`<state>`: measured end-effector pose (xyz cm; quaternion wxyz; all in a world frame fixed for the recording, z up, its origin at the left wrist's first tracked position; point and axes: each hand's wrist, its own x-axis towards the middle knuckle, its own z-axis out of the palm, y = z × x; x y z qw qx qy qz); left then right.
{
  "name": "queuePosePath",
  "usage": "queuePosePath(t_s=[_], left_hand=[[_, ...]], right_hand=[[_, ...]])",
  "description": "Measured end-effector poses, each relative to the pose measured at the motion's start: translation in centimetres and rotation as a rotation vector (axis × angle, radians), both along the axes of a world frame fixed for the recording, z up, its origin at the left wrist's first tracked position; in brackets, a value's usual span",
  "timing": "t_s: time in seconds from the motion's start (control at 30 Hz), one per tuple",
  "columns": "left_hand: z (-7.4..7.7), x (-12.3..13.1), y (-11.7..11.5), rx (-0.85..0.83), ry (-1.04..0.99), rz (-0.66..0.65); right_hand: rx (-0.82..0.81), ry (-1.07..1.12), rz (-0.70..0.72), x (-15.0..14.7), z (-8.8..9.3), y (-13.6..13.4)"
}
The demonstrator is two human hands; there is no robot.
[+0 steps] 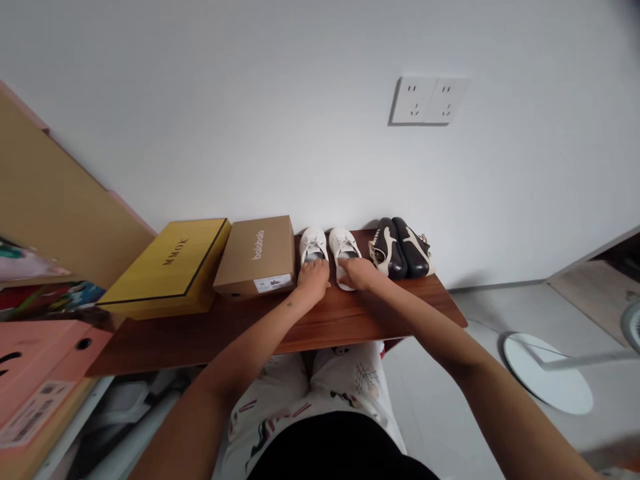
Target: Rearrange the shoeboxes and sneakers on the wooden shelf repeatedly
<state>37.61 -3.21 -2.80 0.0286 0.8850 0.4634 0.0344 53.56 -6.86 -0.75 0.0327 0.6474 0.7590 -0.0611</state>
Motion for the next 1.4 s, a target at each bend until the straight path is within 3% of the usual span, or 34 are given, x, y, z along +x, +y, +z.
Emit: queuePosePath(t_s=[0.2,0.3,0.4,0.47,0.53,0.6,0.67,0.73,0.83,0.9,1.0,1.17,1.27,1.4], left_hand=[[0.5,-0.1,-0.2,0.096,0.112,-0.007],[1.0,-0.2,-0.5,0.118,0.072,0.023],[1.7,0.3,-1.3,0.140,-0.095,-0.007],[1.7,1.5,-2.0,0.107,-0.284,-0.123],[1.1,3.7,-2.8,0.008,-0.487,-0.248],[0.1,6.5,-3.5,-0.139,-0.655,-0.282],[-1.3,9.6,-4.0,-0.293,-0.749,-0.210],[-2.5,12.4,-4.2,-0.409,-0.768,-0.084],[-3.7,15.0,-3.9,-0.498,-0.710,0.064],[-3.7,15.7,-3.4,-0.514,-0.639,0.094],[-2.8,15.9,-2.2,-0.474,-0.539,0.034],[0.1,16.0,-0.6,-0.299,-0.317,-0.152],[1.7,16.4,-0.4,-0.232,-0.143,-0.201],[2.9,17.1,-1.0,-0.191,0.004,-0.224]], right_hand=[[0.078,0.025,0.012,-0.4,-0.5,0.4],[0.262,0.145,0.043,0.7,-1.3,-0.5],[0.509,0.338,0.021,3.5,-2.4,-2.6],[0.673,0.434,-0.087,6.3,-3.3,-4.3],[0.811,0.477,-0.295,9.5,-4.3,-6.0],[0.871,0.484,-0.537,12.7,-5.3,-7.2],[0.835,0.502,-0.733,15.3,-6.1,-8.1],[0.702,0.594,-0.802,17.3,-6.7,-8.5],[0.463,0.817,-0.706,18.9,-6.9,-8.5],[0.398,0.910,-0.625,19.5,-6.7,-8.2],[0.393,0.852,-0.541,20.3,-5.9,-7.4],[0.336,0.359,-0.439,20.5,-3.7,-6.7],[0.261,0.079,-0.357,19.4,-2.2,-6.6],[0.218,-0.121,-0.285,17.7,-0.8,-6.1]])
